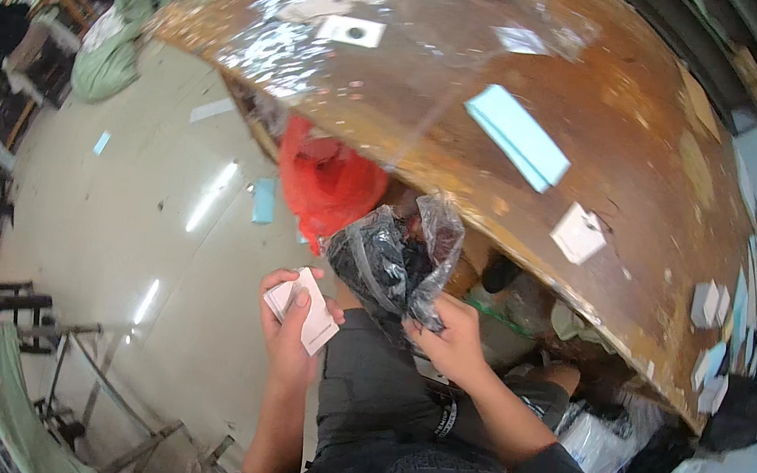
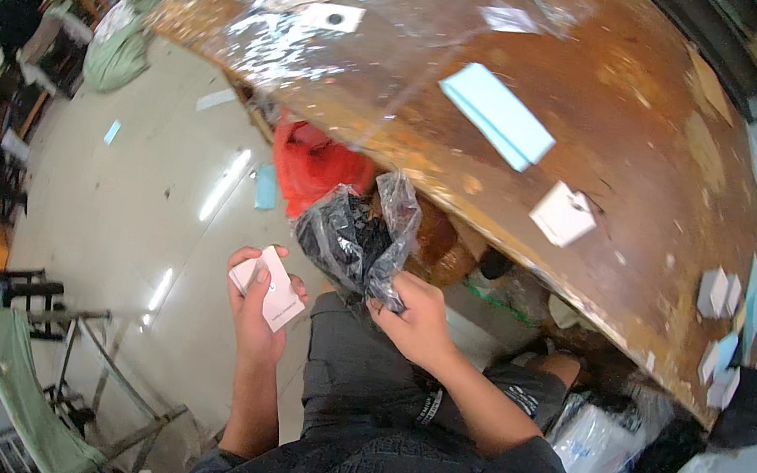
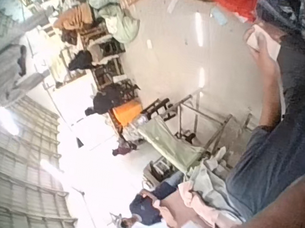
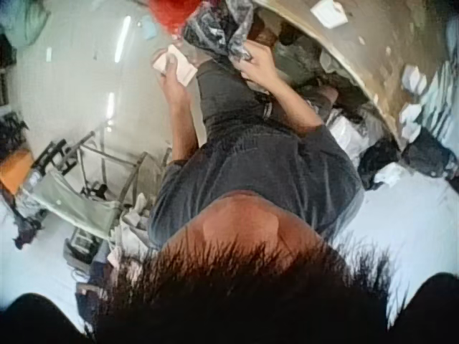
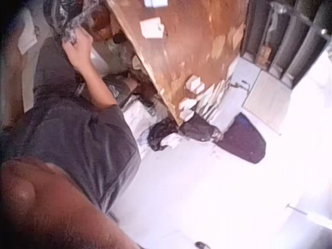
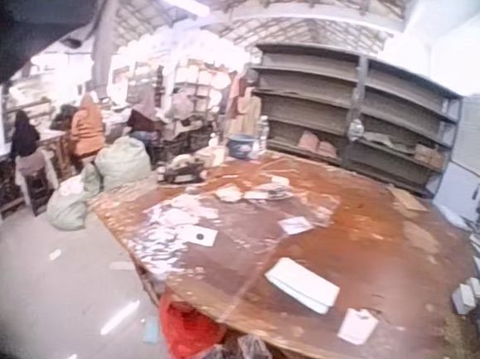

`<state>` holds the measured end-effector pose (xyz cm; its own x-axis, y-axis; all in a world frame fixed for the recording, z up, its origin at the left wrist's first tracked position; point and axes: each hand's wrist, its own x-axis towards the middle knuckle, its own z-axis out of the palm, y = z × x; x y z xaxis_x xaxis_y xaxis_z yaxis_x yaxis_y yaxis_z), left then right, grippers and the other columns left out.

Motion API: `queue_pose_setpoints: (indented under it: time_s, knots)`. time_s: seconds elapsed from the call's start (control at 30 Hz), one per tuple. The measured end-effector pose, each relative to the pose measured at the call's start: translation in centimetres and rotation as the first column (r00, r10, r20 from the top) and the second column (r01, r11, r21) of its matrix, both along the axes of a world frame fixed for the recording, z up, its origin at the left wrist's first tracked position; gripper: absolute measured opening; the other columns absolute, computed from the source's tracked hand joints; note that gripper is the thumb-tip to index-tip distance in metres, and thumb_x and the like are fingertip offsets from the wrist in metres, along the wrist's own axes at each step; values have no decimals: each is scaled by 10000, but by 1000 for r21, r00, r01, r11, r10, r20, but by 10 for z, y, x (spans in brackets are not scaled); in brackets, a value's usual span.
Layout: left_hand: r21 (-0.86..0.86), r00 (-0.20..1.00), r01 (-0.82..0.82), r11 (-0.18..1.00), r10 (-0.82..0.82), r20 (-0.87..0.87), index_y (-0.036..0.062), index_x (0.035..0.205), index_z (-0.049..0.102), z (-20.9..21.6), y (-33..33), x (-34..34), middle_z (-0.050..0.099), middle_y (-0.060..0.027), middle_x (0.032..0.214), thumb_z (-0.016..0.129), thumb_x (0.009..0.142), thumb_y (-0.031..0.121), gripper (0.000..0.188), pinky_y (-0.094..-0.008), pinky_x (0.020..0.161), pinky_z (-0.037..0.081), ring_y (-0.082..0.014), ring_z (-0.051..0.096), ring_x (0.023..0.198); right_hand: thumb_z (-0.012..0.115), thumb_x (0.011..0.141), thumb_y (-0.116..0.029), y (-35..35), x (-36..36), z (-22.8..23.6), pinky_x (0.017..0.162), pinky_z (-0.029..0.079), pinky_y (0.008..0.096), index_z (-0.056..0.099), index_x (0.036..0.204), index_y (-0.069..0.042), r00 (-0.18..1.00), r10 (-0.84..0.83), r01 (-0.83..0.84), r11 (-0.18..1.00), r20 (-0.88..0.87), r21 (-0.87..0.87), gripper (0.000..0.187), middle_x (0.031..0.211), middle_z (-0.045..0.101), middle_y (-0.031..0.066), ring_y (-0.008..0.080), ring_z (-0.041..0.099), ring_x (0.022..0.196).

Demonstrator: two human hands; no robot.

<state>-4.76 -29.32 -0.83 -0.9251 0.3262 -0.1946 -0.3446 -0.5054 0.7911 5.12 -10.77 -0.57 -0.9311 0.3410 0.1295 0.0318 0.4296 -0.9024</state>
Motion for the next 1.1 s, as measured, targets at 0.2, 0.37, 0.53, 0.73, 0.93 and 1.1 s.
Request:
queue_pose_setpoints:
  time_s: [0.2, 0.37, 0.53, 0.73, 0.93, 1.1]
  knots:
    - [179, 920, 376, 909, -342, -193, 115, 1212, 411, 38, 99, 50, 546, -185, 1193, 539, 954, 91, 289, -378, 653, 527, -267, 632, 753, 721, 838, -167, 99, 88, 89, 692, 473, 309, 658, 1025, 11, 948, -317, 310, 942, -40, -125, 266, 884, 651, 72, 130, 561, 775]
    - [180, 833, 540, 822, -493, -250, 112, 1206, 415, 56, 201, 65, 532, -200, 1194, 554, 945, 78, 298, -379, 654, 522, -270, 633, 761, 688, 773, -55, 242, 124, 120, 748, 473, 336, 636, 983, 23, 877, -460, 476, 793, -138, 381, 229, 934, 658, 112, 196, 616, 830]
    - [155, 814, 569, 808, -527, -243, 112, 1201, 406, 72, 277, 62, 525, -201, 1184, 552, 948, 93, 293, -384, 666, 521, -271, 632, 767, 637, 716, -18, 343, 155, 115, 818, 486, 380, 606, 1032, 31, 784, -617, 528, 601, -72, 601, 321, 1165, 579, 249, 440, 569, 1000]
    - [136, 780, 593, 794, -524, -341, 121, 1210, 402, 83, 307, 61, 523, -190, 1174, 534, 961, 110, 282, -388, 678, 528, -257, 625, 761, 730, 736, -125, 373, 180, 95, 871, 488, 410, 595, 1019, 31, 661, -750, 571, 482, -23, 665, 350, 1367, 514, 235, 427, 568, 1109]
    - [62, 781, 599, 798, -565, -267, 121, 1211, 399, 71, 295, 64, 525, -172, 1175, 512, 965, 93, 272, -381, 666, 531, -239, 624, 751, 807, 739, -319, 348, 195, 101, 905, 486, 414, 591, 891, 11, 700, -711, 543, 596, 73, 592, 423, 1445, 454, 198, 400, 549, 1184]
    - [14, 787, 593, 805, -576, -222, 111, 1208, 398, 61, 287, 66, 526, -169, 1187, 508, 966, 90, 267, -370, 662, 530, -229, 623, 745, 769, 748, -470, 311, 189, 98, 732, 527, 441, 615, 856, -52, 696, -714, 451, 521, 81, 724, 459, 1306, 556, 104, 331, 656, 928]
